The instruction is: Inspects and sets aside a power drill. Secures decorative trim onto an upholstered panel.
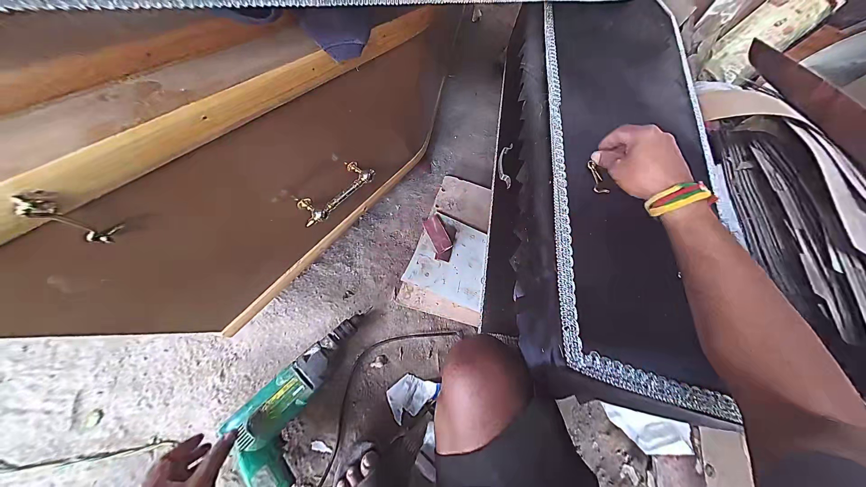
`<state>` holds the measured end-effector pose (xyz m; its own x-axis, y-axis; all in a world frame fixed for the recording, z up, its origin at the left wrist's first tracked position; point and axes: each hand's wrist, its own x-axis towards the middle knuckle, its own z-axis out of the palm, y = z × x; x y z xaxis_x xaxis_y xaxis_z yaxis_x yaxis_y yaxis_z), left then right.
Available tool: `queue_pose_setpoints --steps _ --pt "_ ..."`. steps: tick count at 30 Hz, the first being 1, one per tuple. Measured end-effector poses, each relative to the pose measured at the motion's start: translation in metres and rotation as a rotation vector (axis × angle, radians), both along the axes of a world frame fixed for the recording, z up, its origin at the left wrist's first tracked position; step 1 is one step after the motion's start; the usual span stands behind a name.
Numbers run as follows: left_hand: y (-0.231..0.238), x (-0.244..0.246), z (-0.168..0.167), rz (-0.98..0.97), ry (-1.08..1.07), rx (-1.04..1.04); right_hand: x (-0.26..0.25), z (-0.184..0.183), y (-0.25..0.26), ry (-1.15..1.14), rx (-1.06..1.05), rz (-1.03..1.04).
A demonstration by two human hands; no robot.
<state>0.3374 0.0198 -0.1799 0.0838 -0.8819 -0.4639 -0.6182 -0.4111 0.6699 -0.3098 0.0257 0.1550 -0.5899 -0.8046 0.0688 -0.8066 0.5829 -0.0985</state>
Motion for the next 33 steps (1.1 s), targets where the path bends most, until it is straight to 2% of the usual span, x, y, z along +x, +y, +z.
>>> queue_pose_setpoints --steps 1,5,11,16,18,21,24,27,30,33 --pt "-0.012 0.000 0.005 -0.015 0.063 -0.047 -0.014 -0.005 0.004 -0.059 0.027 -0.067" --pt "-0.061 -0.049 0.075 -0.094 0.264 -0.237 -0.024 -0.021 0.008 -0.148 0.038 -0.109" --pt "-0.109 -0.170 0.186 -0.440 0.331 -0.564 -0.014 -0.025 0.000 -0.098 0.038 -0.136" --pt "-0.110 -0.276 0.250 -0.703 0.442 -0.575 -0.011 -0.014 0.012 -0.474 -0.374 -0.149" --pt "-0.104 -0.316 0.269 -0.777 0.504 -0.533 0.007 0.001 0.017 -0.458 -0.455 -0.051" --pt "-0.098 -0.367 0.290 -0.815 0.651 -0.367 0.053 0.018 0.022 -0.353 -0.472 0.229" --pt "-0.096 -0.394 0.297 -0.732 0.890 -0.202 0.092 0.019 0.020 -0.276 -0.465 0.498" --pt "-0.094 -0.394 0.290 -0.681 1.037 -0.178 0.105 0.012 0.014 -0.261 -0.400 0.601" --pt "-0.098 -0.392 0.278 -0.800 1.021 -0.273 0.101 0.003 0.014 -0.295 -0.316 0.682" --pt "-0.104 -0.390 0.273 -0.870 1.043 -0.277 0.095 -0.004 0.010 -0.281 -0.302 0.703"
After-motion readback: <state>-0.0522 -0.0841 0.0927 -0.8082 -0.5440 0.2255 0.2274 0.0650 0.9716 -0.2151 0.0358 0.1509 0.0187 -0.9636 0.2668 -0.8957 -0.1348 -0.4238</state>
